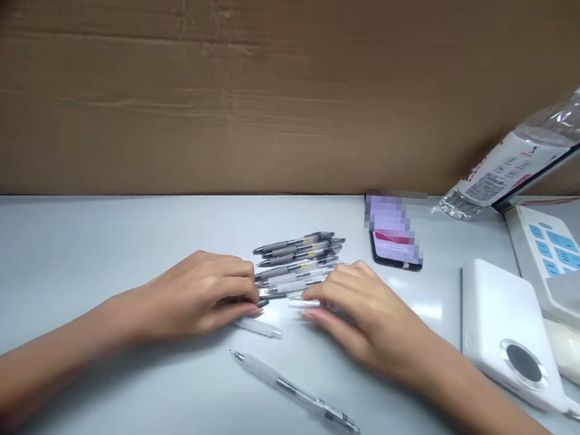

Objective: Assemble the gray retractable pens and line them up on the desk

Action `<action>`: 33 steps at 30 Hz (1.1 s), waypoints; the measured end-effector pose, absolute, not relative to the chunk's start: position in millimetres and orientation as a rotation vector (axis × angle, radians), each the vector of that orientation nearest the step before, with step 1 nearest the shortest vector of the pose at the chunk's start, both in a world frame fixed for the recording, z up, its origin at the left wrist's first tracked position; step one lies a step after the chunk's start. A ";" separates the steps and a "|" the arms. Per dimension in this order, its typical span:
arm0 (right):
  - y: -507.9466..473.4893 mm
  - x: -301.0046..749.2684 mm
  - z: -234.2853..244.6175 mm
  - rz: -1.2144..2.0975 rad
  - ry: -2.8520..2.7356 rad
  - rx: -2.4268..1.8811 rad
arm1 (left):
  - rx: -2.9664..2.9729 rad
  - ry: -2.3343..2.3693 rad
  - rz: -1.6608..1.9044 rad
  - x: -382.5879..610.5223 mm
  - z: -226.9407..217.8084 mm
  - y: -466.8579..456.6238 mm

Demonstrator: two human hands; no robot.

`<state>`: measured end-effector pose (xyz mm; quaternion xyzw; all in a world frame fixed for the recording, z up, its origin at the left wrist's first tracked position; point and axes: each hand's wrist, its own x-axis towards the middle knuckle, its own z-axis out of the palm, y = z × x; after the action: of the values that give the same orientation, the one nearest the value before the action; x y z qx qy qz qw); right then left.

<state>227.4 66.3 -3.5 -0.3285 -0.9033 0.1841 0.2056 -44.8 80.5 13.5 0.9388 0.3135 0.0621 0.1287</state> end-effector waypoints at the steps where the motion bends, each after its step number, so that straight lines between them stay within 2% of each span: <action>1: 66.3 226.8 -4.0 0.513 -2.543 -0.920 | 2.779 0.910 0.157 -43.1 12.8 79.0; 7: 63.6 222.7 -9.6 0.522 -2.590 -0.959 | 2.967 0.921 0.034 -36.7 9.9 70.6; 19: 59.1 208.5 -11.9 0.547 -2.539 -0.934 | 3.008 0.975 0.148 -30.6 12.0 69.1; 27: 59.4 211.5 -12.6 0.554 -2.442 -0.913 | 2.999 0.996 0.263 -31.2 13.6 67.3; 33: 59.3 213.5 -12.7 0.562 -2.354 -0.958 | 2.933 0.843 0.555 -33.5 9.4 70.2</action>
<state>213.5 59.3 -12.7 -0.3547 -0.8718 0.2083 0.2660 -33.5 70.2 9.4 0.9453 0.2719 0.1790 0.0200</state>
